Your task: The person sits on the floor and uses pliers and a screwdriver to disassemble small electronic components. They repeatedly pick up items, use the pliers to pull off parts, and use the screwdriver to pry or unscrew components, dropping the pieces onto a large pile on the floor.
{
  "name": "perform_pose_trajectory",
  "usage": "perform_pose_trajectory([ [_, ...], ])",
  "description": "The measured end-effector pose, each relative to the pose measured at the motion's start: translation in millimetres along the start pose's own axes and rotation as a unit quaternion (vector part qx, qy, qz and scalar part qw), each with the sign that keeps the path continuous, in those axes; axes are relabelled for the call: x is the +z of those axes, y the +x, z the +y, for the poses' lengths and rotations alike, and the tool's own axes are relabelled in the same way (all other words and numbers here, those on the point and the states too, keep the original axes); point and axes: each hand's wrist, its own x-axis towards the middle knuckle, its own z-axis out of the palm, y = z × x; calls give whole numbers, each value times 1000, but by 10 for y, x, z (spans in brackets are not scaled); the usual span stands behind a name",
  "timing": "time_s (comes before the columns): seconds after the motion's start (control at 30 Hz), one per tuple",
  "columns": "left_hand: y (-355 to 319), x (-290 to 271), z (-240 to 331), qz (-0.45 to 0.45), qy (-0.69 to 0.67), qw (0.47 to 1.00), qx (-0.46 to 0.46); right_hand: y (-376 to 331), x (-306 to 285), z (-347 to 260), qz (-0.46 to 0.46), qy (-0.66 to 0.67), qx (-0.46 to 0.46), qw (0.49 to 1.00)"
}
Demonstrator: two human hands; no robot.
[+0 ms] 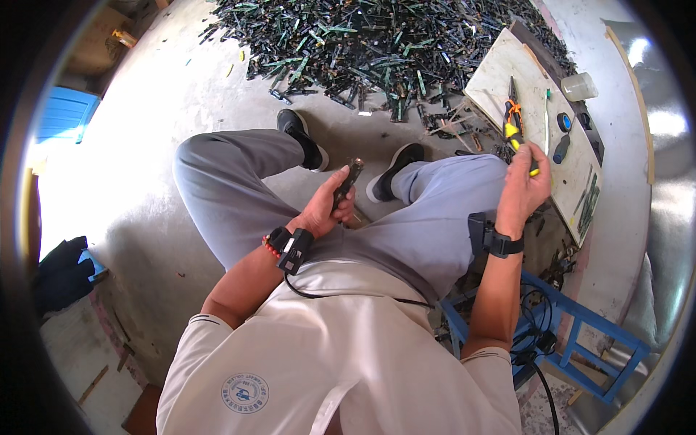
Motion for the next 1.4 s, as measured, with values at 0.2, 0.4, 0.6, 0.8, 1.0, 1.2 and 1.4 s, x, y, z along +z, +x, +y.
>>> perform_pose_trajectory([
  [0.2, 14, -28, -11, -9, -1, 1000, 5, 612, -188, 308, 108, -203, -103, 968],
  [0.4, -9, -2, 5, -9, 7, 1000, 6, 1246, -258, 783, 91, -372, -38, 923],
  [0.6, -13, -30, -8, -12, 3, 1000, 12, 1522, -183, 1023, -11, -487, -12, 873],
  [0.8, -22, -19, 0, 7, -6, 1000, 6, 1562, -102, 933, -44, -538, 0, 842],
  [1.0, -7, -48, -15, 11, -26, 1000, -7, 1467, -28, 830, 42, -507, -102, 855],
  [1.2, -42, -2, 4, 28, -9, 1000, -7, 1117, 263, 469, -104, -453, -99, 880],
  [1.4, -22, -2, 5, 27, -6, 1000, -4, 1109, 349, 311, -211, -546, 5, 811],
])
